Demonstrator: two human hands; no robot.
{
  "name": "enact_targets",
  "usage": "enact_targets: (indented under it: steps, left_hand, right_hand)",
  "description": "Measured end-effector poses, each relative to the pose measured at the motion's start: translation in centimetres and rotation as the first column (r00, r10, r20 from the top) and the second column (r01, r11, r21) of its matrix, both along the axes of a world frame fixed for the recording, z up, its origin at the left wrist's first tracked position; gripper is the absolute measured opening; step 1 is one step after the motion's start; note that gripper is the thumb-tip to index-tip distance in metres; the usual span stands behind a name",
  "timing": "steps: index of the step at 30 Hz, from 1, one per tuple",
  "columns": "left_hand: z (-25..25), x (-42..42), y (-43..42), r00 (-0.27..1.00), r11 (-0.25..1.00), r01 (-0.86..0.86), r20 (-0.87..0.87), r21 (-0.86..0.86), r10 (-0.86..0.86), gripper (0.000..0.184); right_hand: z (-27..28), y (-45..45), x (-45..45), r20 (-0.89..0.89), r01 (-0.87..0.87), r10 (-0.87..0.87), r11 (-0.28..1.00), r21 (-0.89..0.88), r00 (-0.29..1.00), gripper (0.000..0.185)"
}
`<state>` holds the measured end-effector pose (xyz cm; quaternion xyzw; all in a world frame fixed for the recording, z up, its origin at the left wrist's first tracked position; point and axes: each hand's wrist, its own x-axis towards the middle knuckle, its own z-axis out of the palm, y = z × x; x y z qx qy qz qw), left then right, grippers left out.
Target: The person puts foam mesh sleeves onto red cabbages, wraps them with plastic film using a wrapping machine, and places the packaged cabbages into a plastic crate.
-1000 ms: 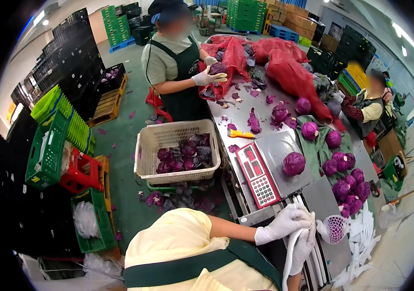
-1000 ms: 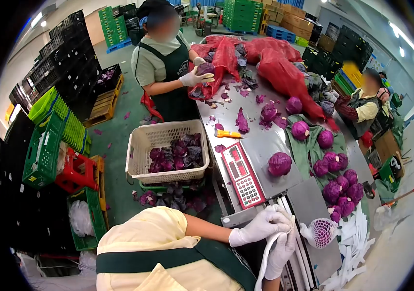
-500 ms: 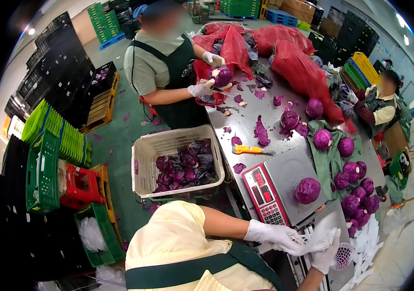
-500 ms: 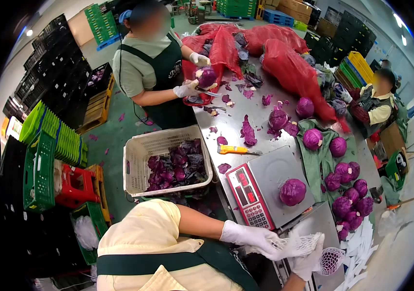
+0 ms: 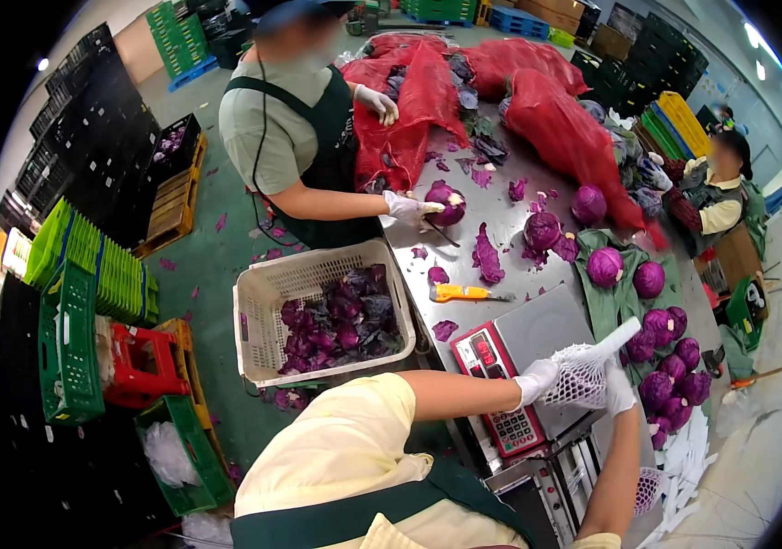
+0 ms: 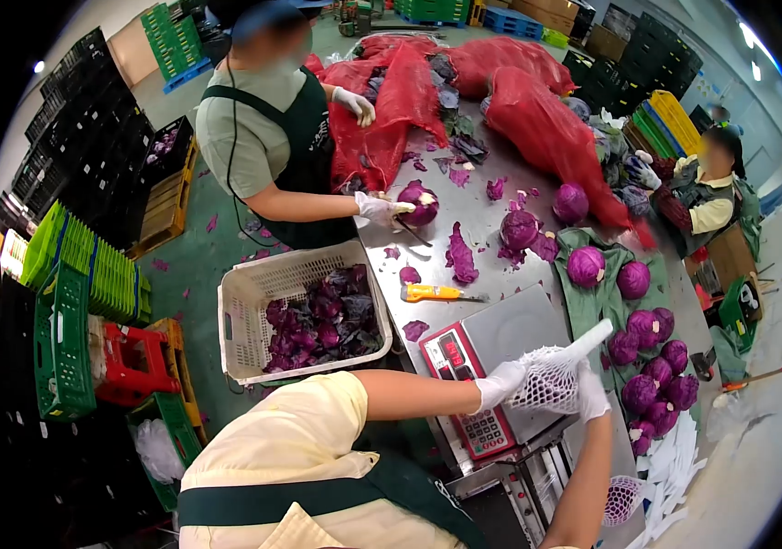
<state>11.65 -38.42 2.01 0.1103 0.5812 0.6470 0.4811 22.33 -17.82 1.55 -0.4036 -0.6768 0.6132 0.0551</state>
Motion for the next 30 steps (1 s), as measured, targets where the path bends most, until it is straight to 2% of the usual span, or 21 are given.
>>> enact_targets:
  steps: [1, 2, 4, 5, 6, 7, 8, 11, 13, 14, 17, 19, 20, 21, 22, 25, 26, 27, 28, 29, 30]
  left_hand:
    - [1.7, 0.0, -0.9, 0.994, 0.999, 0.02, -0.107, 0.045, -0.015, 0.057]
    - [0.3, -0.2, -0.4, 0.995, 0.998, 0.012, -0.101, 0.054, -0.007, 0.057]
    - [-3.7, -0.3, 1.1, 0.949, 0.979, 0.042, -0.298, -0.199, -0.101, 0.061]
    - [-3.1, -0.3, 0.7, 0.988, 0.985, 0.11, -0.098, -0.132, -0.123, 0.064]
    - [-1.0, -0.3, -1.0, 0.988, 0.984, 0.116, -0.087, -0.135, -0.128, 0.064]
    - [2.3, -0.8, -3.5, 0.965, 0.984, 0.169, 0.194, 0.064, -0.178, 0.062]
    - [4.0, -1.2, -5.1, 0.858, 0.951, 0.162, 0.439, 0.265, -0.268, 0.06]
    - [-0.1, -1.2, -5.9, 0.589, 0.832, 0.159, 0.625, 0.532, -0.512, 0.062]
    - [-0.5, -0.6, -6.8, 0.421, 0.81, 0.08, 0.717, 0.581, -0.556, 0.058]
    - [1.7, -0.6, -8.4, 0.366, 0.838, 0.048, 0.77, 0.544, -0.522, 0.054]
    - [0.5, 1.1, -9.0, 0.409, 0.817, -0.078, 0.765, 0.572, -0.497, 0.037]
    - [2.2, 1.8, -10.4, 0.528, 0.786, -0.156, 0.723, 0.598, -0.445, 0.028]
    - [2.5, 2.1, -10.8, 0.532, 0.783, -0.157, 0.72, 0.601, -0.445, 0.028]
    - [2.8, 2.3, -11.1, 0.493, 0.765, -0.142, 0.715, 0.628, -0.496, 0.024]
    - [3.2, 2.6, -11.4, 0.452, 0.746, -0.125, 0.707, 0.654, -0.544, 0.019]
    - [6.8, 5.7, -11.5, 0.555, 0.859, -0.098, 0.744, 0.502, -0.371, 0.015]
    - [7.3, 7.1, -11.2, 0.598, 0.898, -0.134, 0.757, 0.42, -0.265, 0.015]
    - [6.8, 9.1, -10.1, 0.834, 0.906, -0.061, 0.52, 0.42, -0.185, 0.015]
    - [5.8, 10.1, -9.4, 0.949, 0.875, -0.067, 0.301, 0.48, -0.092, 0.015]
    - [6.9, 11.1, -9.7, 0.974, 0.916, -0.225, 0.059, 0.333, 0.218, 0.019]
    - [7.9, 12.1, -10.2, 0.863, 0.887, -0.401, -0.229, 0.23, 0.45, 0.026]
  right_hand:
    - [-1.4, -0.7, 0.1, -0.163, 0.041, -0.101, 0.94, -0.338, 0.981, 0.048]
    - [1.3, -4.0, -0.2, -0.184, 0.105, -0.178, 0.931, -0.35, 0.967, 0.047]
    - [0.0, -5.2, 1.0, -0.287, 0.154, -0.296, 0.89, -0.429, 0.911, 0.049]
    - [1.3, -7.3, 1.1, -0.296, 0.184, -0.303, 0.911, -0.368, 0.906, 0.047]
    - [3.1, -9.3, 1.8, -0.302, 0.219, -0.315, 0.925, -0.31, 0.9, 0.045]
    - [3.7, -10.0, 3.3, -0.301, 0.085, -0.088, 0.996, -0.023, 0.95, 0.046]
    - [5.6, -11.4, 3.8, -0.302, 0.094, -0.098, 0.995, -0.026, 0.948, 0.046]
    - [10.8, -16.6, 5.2, -0.252, 0.07, -0.045, 0.994, 0.09, 0.967, 0.039]
    - [12.1, -18.3, 6.3, -0.395, 0.101, -0.274, 0.908, -0.406, 0.877, 0.033]
    - [12.9, -19.6, 6.1, -0.428, 0.102, -0.321, 0.882, -0.46, 0.845, 0.032]
    - [10.2, -19.2, 8.1, -0.379, 0.123, -0.371, 0.833, -0.54, 0.848, 0.025]
    - [8.1, -19.3, 9.8, -0.376, 0.092, -0.276, 0.894, -0.439, 0.884, 0.024]
    - [8.4, -20.7, 9.4, -0.383, 0.084, -0.177, 0.965, -0.248, 0.907, 0.026]
    - [9.6, -21.9, 9.5, -0.293, 0.063, -0.165, 0.943, -0.328, 0.942, 0.042]
    - [9.2, -22.8, 10.5, -0.43, -0.06, -0.074, 0.956, -0.289, 0.9, 0.059]
    - [9.3, -25.2, 12.9, -0.418, -0.087, -0.241, 0.772, -0.629, 0.876, 0.075]
    - [8.9, -25.6, 14.4, -0.256, 0.051, -0.308, 0.725, -0.687, 0.916, 0.071]
    - [8.6, -25.6, 15.6, -0.247, 0.075, -0.343, 0.707, -0.703, 0.906, 0.068]
    - [8.2, -25.4, 16.5, -0.238, 0.099, -0.378, 0.688, -0.719, 0.895, 0.065]
    - [8.6, -24.6, 17.1, -0.247, 0.071, -0.432, 0.599, -0.798, 0.868, 0.062]
    - [9.1, -24.5, 18.1, -0.342, 0.021, -0.495, 0.591, -0.806, 0.799, 0.061]
